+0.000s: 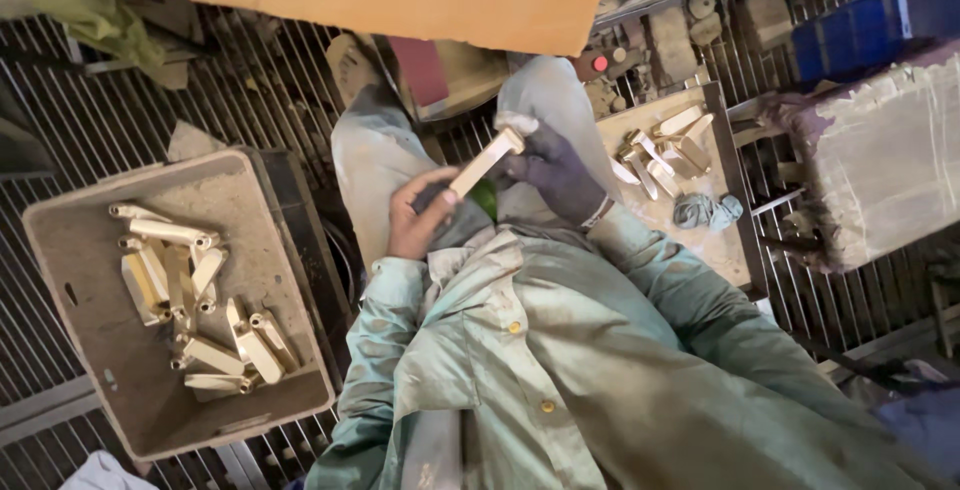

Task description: The person sits on the floor and repeatedly picks up brass-colored metal parts from a container. They rub each part against a grinding wheel to smooth the surface, then place the finished parts onto a nearby tray.

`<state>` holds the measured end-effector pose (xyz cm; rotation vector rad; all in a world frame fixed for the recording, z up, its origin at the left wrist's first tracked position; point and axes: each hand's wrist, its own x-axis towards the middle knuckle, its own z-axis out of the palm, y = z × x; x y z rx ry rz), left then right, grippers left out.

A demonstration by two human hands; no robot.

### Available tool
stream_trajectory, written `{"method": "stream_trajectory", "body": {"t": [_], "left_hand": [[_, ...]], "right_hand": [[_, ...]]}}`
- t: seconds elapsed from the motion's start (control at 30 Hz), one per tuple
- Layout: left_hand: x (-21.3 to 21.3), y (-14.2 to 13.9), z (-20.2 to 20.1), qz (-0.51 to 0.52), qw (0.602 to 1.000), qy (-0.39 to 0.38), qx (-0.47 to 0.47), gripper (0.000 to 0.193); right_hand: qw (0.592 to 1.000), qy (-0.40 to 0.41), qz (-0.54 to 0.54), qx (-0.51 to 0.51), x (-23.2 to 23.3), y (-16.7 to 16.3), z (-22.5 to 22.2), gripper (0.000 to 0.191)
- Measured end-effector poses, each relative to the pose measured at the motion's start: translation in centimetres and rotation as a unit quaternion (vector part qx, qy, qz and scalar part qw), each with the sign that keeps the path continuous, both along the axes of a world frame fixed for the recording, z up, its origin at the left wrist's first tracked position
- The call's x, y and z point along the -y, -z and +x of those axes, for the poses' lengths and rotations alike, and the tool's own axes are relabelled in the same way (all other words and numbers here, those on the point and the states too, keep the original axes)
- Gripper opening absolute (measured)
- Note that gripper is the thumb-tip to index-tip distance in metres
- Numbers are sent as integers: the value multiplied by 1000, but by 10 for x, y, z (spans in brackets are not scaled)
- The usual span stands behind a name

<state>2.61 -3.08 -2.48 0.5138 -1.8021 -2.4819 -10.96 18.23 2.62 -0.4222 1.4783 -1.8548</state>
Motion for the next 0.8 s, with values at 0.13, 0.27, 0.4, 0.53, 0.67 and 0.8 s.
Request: {"method": "stream_trajectory", "body": {"t": [0.13,0.27,0.4,0.53,0.67,0.8], "left_hand": [[11,1,-4,81,992,-83,-57,26],[22,-2,-8,66,989,-90,-98,25],[31,-8,-17,52,991,-75,-97,24],[36,-12,-25,23,995,-61,-76,25],[31,-11,-33,36,995,-48,-81,26],[23,-7,-41,67,993,-57,-75,29]], "right_hand": [[1000,-20,-2,13,-1,-5,2,50],[997,-64,30,1,0,-8,5,41],[991,-95,77,44,3,-10,6,40],[971,-176,-28,160,4,-18,5,46],[956,-160,-16,244,10,-29,8,44],[960,-203,8,192,9,-41,7,41]]}}
